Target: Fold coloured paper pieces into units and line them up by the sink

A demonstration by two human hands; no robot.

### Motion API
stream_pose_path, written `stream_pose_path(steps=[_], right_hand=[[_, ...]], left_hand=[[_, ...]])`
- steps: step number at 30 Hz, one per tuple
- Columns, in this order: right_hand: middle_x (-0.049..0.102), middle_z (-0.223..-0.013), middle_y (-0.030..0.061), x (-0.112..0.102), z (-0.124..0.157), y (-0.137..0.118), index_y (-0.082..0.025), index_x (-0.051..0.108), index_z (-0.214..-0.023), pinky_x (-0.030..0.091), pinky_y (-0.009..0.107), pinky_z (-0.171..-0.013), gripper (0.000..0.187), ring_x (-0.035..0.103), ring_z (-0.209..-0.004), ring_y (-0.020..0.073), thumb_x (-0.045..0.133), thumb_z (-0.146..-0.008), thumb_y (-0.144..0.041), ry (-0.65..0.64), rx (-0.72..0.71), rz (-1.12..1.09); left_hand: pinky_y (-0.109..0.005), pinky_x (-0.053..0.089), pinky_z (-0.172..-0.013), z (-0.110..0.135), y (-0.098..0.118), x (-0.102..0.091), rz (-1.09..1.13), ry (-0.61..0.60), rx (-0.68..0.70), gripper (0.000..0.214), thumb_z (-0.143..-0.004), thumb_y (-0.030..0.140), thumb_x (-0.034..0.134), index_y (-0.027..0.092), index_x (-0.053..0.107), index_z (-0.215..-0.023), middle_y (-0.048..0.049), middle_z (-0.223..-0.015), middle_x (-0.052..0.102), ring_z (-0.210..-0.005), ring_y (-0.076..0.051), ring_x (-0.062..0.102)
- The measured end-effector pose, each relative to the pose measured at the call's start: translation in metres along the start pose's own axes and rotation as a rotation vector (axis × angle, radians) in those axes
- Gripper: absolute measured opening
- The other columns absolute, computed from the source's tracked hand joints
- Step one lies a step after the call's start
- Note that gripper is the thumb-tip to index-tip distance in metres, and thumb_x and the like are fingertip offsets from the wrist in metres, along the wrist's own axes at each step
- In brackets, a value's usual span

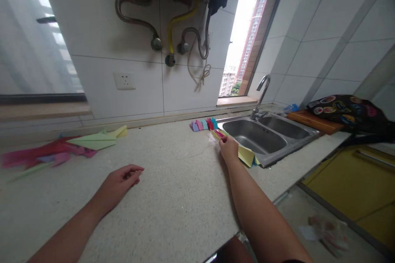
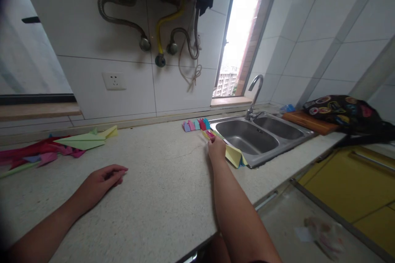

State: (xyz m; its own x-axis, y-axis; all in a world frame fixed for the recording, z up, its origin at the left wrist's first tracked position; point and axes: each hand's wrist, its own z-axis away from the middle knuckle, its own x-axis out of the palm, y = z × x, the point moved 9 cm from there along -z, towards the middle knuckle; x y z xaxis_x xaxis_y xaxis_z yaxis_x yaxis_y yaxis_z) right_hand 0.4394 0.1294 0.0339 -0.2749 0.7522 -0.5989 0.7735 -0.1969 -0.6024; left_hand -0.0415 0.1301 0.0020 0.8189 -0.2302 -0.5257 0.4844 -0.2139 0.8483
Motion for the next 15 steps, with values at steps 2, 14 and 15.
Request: stream_pose_path(steps=[2,14,15], right_hand=[[0.073,-0.079,0.0088,0.007,-0.003,0.006,-0.017,0.071,-0.078,0.046,0.031,-0.075,0.011,0.065,-0.074,0.0216,0.061,-0.076,-0.022,-0.015,0.016,0.031],[0.071,-0.082,0.0121,0.023,-0.013,0.019,-0.014,0.073,-0.083,0.049,0.038,-0.077,0.014,0.067,-0.08,0.0267,0.062,-0.081,-0.023,-0.073,0.073,0.134],[0.071,-0.082,0.0123,0.023,-0.013,0.019,-0.014,0.073,-0.083,0.049,0.039,-0.077,0.014,0.067,-0.08,0.0271,0.063,-0.081,-0.023,-0.076,0.076,0.138]], left_hand=[[-0.03,0.045,-0.076,-0.001,-0.003,0.001,-0.03,-0.015,-0.004,0.042,-0.086,0.056,0.055,0.021,0.07,-0.106,-0.0033,-0.081,0.071,-0.082,-0.022,0.066],[-0.032,0.043,-0.079,-0.002,-0.004,0.004,-0.083,-0.036,-0.024,0.041,-0.087,0.055,0.054,0.022,0.069,-0.107,-0.003,-0.082,0.071,-0.083,-0.023,0.066],[-0.032,0.043,-0.079,-0.002,-0.004,0.004,-0.086,-0.035,-0.024,0.041,-0.087,0.055,0.054,0.022,0.068,-0.107,-0.003,-0.082,0.071,-0.083,-0.023,0.066]])
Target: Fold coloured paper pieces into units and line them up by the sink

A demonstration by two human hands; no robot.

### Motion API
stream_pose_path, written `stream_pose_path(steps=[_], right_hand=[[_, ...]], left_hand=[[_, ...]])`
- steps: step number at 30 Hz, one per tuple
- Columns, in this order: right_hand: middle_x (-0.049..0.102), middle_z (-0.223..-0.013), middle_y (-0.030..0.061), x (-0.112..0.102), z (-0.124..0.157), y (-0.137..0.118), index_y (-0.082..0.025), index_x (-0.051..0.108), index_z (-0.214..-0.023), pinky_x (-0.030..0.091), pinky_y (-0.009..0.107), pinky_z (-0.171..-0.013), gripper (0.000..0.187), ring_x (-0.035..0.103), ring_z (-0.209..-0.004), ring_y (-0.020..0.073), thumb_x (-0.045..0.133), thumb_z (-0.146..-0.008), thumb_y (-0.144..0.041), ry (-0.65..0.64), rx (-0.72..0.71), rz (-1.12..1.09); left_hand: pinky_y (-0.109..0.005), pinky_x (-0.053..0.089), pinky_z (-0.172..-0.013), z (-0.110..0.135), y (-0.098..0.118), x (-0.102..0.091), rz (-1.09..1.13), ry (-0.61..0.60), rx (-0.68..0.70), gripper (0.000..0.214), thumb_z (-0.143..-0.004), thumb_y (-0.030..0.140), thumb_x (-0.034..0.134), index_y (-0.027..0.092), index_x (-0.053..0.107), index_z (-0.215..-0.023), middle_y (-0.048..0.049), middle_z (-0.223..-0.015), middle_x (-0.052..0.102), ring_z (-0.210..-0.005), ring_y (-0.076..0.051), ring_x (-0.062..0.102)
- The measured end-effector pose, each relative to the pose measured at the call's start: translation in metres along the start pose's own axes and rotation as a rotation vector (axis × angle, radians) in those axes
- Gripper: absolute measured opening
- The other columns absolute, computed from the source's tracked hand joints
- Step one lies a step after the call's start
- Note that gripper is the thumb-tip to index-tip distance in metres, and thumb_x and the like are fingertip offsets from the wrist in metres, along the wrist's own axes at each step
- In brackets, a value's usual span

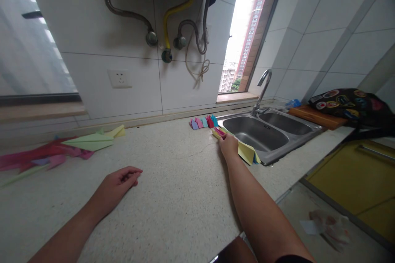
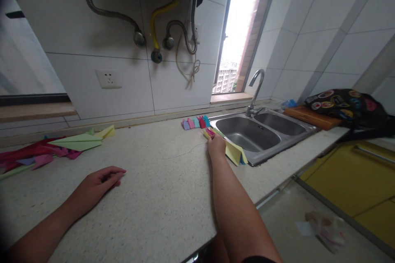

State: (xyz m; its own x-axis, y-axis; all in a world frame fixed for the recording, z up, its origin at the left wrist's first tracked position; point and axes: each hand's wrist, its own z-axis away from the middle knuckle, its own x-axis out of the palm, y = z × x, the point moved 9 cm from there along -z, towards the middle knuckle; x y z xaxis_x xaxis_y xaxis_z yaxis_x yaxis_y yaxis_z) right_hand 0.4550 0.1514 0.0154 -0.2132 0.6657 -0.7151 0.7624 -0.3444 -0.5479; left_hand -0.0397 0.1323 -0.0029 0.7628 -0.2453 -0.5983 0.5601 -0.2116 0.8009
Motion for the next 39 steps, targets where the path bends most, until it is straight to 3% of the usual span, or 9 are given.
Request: stream_pose_path(steps=[39], right_hand=[[0.072,-0.084,0.0105,0.002,0.001,0.001,-0.016,0.071,-0.089,0.048,0.034,-0.078,0.017,0.066,-0.082,0.0236,0.059,-0.084,-0.027,-0.028,0.031,0.038]], left_hand=[[-0.034,0.046,-0.078,0.004,0.014,-0.001,-0.017,0.014,0.026,0.043,-0.085,0.056,0.053,0.021,0.072,-0.101,-0.0046,-0.08,0.072,-0.081,-0.024,0.067]])
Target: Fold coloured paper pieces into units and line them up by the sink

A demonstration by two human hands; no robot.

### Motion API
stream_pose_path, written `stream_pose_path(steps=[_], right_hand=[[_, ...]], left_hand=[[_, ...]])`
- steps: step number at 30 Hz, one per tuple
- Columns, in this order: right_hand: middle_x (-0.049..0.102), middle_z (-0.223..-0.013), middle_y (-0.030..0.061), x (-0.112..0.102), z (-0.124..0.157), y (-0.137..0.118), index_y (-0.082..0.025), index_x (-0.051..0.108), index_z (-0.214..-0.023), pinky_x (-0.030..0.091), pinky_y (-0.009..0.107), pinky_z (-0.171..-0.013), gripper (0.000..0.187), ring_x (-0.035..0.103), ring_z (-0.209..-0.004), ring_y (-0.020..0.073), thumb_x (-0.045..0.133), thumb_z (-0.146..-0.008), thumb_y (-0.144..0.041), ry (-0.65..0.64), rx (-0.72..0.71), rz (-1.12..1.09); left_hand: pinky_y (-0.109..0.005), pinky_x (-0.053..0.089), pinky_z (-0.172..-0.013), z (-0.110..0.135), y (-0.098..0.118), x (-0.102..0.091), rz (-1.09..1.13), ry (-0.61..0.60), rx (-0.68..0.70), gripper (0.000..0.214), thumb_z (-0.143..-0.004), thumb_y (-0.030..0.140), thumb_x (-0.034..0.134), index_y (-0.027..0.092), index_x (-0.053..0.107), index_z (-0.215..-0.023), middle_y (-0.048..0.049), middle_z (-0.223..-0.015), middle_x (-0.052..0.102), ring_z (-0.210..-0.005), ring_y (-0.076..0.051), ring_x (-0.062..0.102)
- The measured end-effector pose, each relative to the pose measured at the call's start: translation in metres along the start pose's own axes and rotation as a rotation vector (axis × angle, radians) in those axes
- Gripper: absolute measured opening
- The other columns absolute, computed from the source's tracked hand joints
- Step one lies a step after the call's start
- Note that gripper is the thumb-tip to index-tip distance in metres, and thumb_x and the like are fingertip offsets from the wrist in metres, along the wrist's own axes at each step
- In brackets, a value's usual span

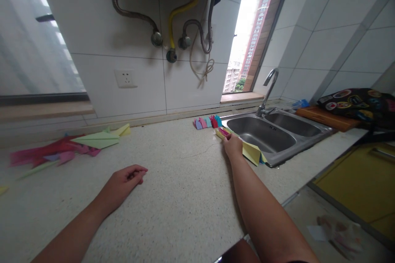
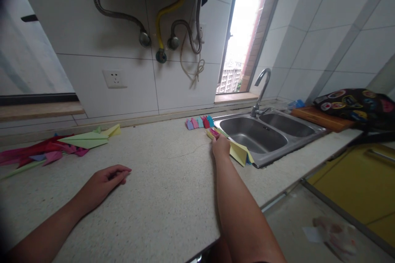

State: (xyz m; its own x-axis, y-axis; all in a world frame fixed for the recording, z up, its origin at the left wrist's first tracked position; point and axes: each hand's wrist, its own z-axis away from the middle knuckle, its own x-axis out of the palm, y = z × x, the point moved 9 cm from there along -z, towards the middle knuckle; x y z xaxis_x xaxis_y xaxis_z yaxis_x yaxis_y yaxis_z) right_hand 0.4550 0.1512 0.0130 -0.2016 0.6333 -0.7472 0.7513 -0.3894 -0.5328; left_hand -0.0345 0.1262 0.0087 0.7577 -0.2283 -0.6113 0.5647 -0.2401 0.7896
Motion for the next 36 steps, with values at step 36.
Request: stream_pose_path(steps=[36], right_hand=[[0.072,-0.085,0.0122,-0.0036,0.002,-0.002,-0.015,0.071,-0.088,0.049,0.034,-0.074,0.016,0.068,-0.08,0.0248,0.06,-0.084,-0.027,0.018,0.003,0.04]], left_hand=[[-0.032,0.045,-0.078,-0.0007,-0.0037,0.0019,-0.01,-0.014,0.003,0.04,-0.087,0.054,0.053,0.022,0.071,-0.103,-0.0038,-0.082,0.072,-0.082,-0.023,0.066]])
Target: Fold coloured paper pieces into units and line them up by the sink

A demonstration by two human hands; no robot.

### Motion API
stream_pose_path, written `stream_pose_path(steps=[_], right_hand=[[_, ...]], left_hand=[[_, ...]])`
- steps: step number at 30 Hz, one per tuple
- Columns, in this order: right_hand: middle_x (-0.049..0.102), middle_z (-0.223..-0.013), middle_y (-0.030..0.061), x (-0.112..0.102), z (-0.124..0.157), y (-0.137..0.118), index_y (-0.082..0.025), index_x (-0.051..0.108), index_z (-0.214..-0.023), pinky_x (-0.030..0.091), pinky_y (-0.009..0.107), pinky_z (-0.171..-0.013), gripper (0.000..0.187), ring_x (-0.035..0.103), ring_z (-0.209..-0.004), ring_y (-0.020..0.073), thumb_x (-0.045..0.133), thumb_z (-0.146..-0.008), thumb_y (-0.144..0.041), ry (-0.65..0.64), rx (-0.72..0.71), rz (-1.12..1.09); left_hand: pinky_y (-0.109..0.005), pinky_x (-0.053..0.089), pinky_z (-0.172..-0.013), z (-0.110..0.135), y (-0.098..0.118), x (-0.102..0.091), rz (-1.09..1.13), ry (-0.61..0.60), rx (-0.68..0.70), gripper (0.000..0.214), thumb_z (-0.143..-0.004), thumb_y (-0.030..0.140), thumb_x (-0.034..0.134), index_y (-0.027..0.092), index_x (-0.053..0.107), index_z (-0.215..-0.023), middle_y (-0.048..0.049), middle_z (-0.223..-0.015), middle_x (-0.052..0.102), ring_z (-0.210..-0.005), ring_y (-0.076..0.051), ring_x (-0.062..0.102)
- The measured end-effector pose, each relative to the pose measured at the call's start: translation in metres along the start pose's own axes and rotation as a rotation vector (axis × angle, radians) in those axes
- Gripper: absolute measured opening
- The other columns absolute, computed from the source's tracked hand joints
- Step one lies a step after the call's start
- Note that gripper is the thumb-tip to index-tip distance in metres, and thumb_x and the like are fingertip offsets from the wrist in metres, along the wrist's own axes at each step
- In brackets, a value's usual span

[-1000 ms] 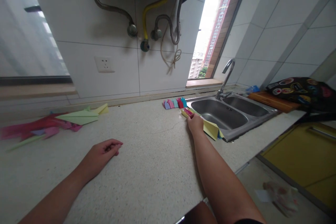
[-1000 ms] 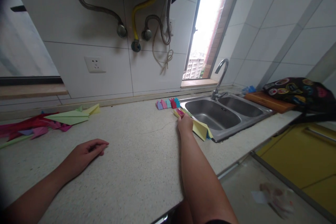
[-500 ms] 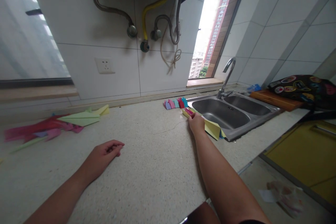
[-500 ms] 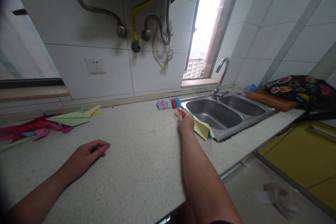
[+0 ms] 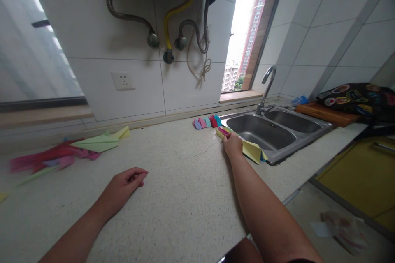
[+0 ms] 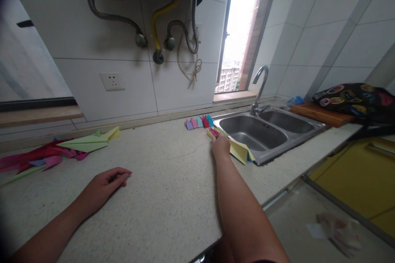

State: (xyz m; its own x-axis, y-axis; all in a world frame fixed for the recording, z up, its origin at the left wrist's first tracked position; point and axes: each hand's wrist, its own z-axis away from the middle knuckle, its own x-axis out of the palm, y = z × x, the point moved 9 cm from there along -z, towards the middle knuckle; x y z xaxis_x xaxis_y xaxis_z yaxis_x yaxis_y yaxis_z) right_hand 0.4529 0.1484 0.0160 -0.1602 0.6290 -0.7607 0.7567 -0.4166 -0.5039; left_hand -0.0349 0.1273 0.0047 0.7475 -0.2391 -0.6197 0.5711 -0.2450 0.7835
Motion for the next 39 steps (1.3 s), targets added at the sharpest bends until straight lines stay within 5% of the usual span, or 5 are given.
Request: stream_pose_path(steps=[19,24,29,34,39], right_hand=[[0.068,-0.079,0.0106,0.004,-0.006,0.0,-0.017,0.065,-0.085,0.04,0.032,-0.062,0.013,0.063,-0.071,0.0243,0.064,-0.08,-0.029,0.001,-0.031,0.012],[0.062,-0.09,0.0143,-0.009,-0.003,-0.009,-0.013,0.063,-0.092,0.043,0.033,-0.069,0.019,0.06,-0.081,0.0248,0.063,-0.08,-0.028,0.105,-0.086,-0.023],[0.058,-0.099,0.0115,-0.03,0.036,-0.078,-0.017,0.06,-0.098,0.045,0.036,-0.081,0.016,0.057,-0.089,0.0242,0.058,-0.084,-0.025,0.137,-0.478,-0.151],[0.06,-0.1,0.008,-0.018,0.112,-0.16,-0.02,0.061,-0.099,0.044,0.032,-0.083,0.013,0.057,-0.094,0.0212,0.053,-0.089,-0.022,-0.244,-0.905,-0.2],[0.062,-0.097,0.0073,0.0,0.159,-0.183,-0.019,0.064,-0.097,0.042,0.031,-0.084,0.013,0.056,-0.093,0.0196,0.055,-0.089,-0.023,-0.486,-1.122,-0.133]], left_hand=[[-0.032,0.046,-0.074,0.002,0.015,-0.004,0.06,0.046,0.046,0.034,-0.088,0.047,0.053,0.019,0.072,-0.096,-0.0051,-0.076,0.069,-0.077,-0.022,0.065],[-0.033,0.046,-0.075,0.002,0.017,-0.004,0.072,0.037,0.047,0.035,-0.088,0.047,0.052,0.019,0.071,-0.096,-0.0058,-0.076,0.069,-0.077,-0.021,0.064],[-0.031,0.044,-0.071,0.0,0.012,-0.002,0.08,0.042,0.048,0.032,-0.088,0.045,0.054,0.019,0.071,-0.095,-0.0038,-0.074,0.068,-0.074,-0.02,0.061],[-0.03,0.043,-0.071,-0.001,0.011,-0.001,0.096,0.041,0.046,0.032,-0.088,0.046,0.055,0.019,0.071,-0.094,-0.0033,-0.073,0.067,-0.074,-0.02,0.062],[-0.03,0.043,-0.071,0.0,0.013,-0.002,0.103,0.046,0.059,0.032,-0.088,0.047,0.055,0.019,0.071,-0.094,-0.0034,-0.074,0.068,-0.074,-0.02,0.062]])
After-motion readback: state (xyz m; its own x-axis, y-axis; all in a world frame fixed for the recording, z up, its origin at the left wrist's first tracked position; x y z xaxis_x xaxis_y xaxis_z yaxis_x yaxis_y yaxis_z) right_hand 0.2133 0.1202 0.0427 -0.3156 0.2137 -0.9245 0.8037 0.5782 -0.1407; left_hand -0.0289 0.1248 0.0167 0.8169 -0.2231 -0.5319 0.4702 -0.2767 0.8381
